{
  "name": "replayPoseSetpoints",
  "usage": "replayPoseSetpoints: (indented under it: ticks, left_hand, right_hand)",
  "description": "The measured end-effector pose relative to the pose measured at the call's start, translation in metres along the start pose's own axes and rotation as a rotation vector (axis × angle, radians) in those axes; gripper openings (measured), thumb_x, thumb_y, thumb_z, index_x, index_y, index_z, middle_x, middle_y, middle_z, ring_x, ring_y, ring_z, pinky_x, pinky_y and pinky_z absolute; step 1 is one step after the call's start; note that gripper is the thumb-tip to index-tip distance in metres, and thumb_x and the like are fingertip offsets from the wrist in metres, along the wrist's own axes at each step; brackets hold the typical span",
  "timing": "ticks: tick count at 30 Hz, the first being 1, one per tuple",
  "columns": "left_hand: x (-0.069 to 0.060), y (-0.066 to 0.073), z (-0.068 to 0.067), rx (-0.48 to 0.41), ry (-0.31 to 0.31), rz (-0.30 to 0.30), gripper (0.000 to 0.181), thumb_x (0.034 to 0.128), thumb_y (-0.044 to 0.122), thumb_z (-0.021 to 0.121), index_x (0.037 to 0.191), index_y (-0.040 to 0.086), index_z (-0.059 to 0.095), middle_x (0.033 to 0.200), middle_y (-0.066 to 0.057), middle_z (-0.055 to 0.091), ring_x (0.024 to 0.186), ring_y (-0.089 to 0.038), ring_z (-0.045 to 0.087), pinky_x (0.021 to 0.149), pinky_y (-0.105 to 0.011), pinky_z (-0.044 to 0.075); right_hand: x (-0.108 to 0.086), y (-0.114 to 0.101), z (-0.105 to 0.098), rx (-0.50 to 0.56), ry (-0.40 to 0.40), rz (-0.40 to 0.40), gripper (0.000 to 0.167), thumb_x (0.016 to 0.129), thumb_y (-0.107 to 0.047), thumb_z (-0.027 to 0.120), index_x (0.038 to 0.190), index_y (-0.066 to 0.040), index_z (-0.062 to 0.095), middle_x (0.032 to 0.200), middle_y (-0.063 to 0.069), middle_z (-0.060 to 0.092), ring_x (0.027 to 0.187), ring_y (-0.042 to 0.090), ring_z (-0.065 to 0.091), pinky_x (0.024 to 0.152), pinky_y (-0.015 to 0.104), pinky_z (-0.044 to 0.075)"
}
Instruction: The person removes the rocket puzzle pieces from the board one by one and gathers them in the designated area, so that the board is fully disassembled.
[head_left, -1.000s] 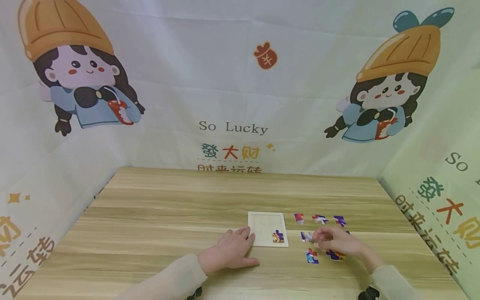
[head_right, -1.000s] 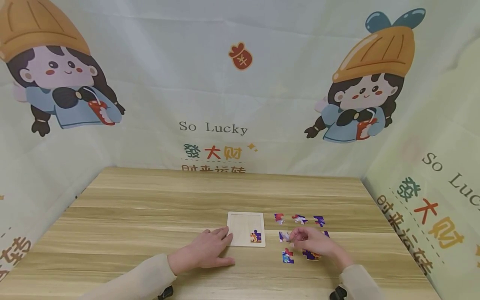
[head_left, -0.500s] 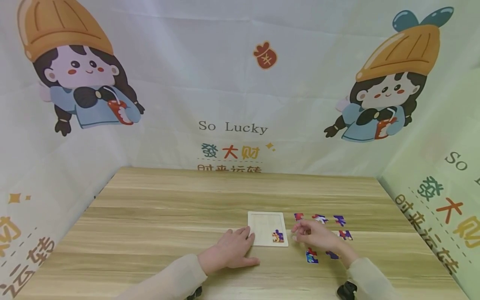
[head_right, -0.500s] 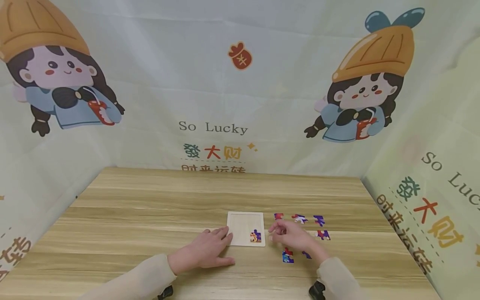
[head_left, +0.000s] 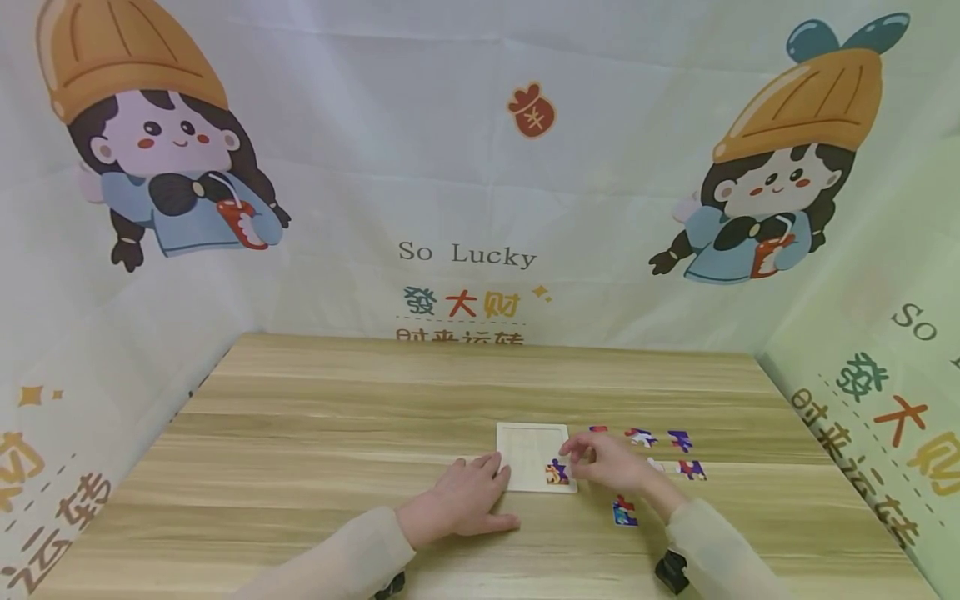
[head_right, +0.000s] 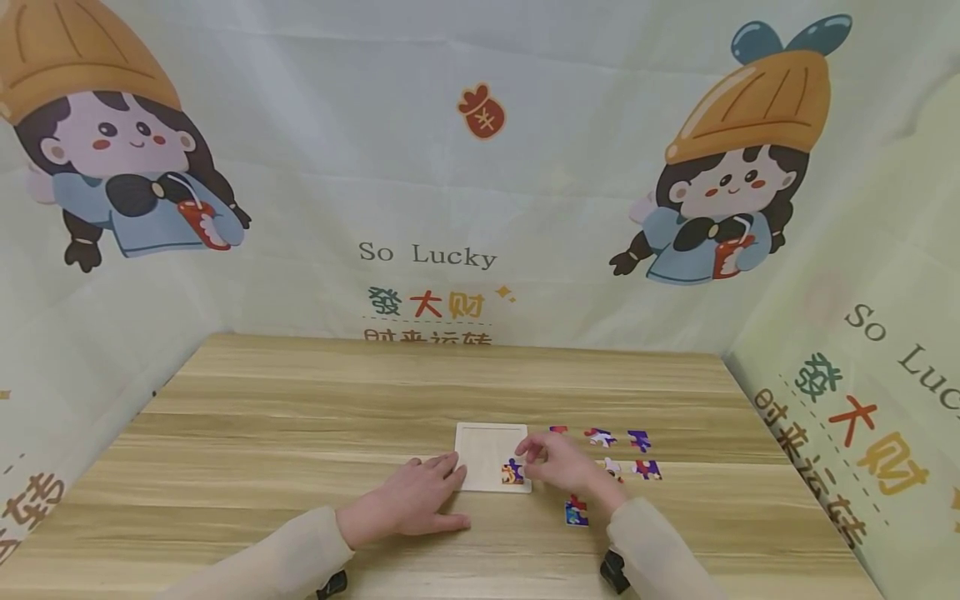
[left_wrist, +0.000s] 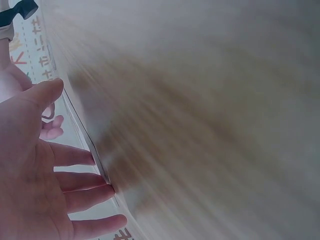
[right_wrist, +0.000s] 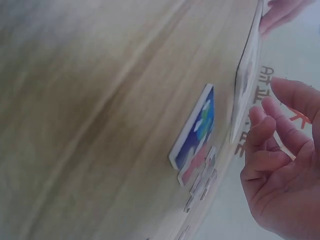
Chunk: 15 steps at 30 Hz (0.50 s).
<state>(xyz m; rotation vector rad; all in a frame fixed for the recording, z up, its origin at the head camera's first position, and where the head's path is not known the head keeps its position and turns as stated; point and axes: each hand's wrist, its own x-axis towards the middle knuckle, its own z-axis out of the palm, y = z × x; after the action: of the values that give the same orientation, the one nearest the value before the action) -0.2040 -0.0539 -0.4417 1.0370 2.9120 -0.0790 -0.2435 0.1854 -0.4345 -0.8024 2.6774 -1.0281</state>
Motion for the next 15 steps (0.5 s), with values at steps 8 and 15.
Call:
replayPoseSetpoints:
  ticks: [8, 15]
  left_hand:
    - [0.0003, 0.0, 0.001, 0.011, 0.012, 0.006, 0.075, 0.0799, 0.062, 0.043, 0.128, 0.005, 0.045, 0.131, -0.016, 0.04, 0.118, -0.026, 0.038, 0.089, -0.047, 0.036]
    - [0.0006, 0.0002, 0.001, 0.022, 0.024, 0.012, 0.075, 0.0799, 0.062, 0.044, 0.128, 0.004, 0.046, 0.13, -0.016, 0.041, 0.117, -0.026, 0.039, 0.088, -0.047, 0.037]
  right_hand:
    - [0.0033, 0.0018, 0.0031, 0.015, -0.037, 0.004, 0.028, 0.073, -0.004, 0.068, 0.099, -0.003, 0.06, 0.087, 0.002, 0.052, 0.08, 0.019, 0.047, 0.067, 0.03, 0.041]
    - [0.0031, 0.0005, 0.0036, -0.031, -0.053, 0.01, 0.032, 0.072, -0.01, 0.07, 0.102, -0.006, 0.061, 0.09, 0.003, 0.048, 0.082, 0.02, 0.045, 0.069, 0.033, 0.039]
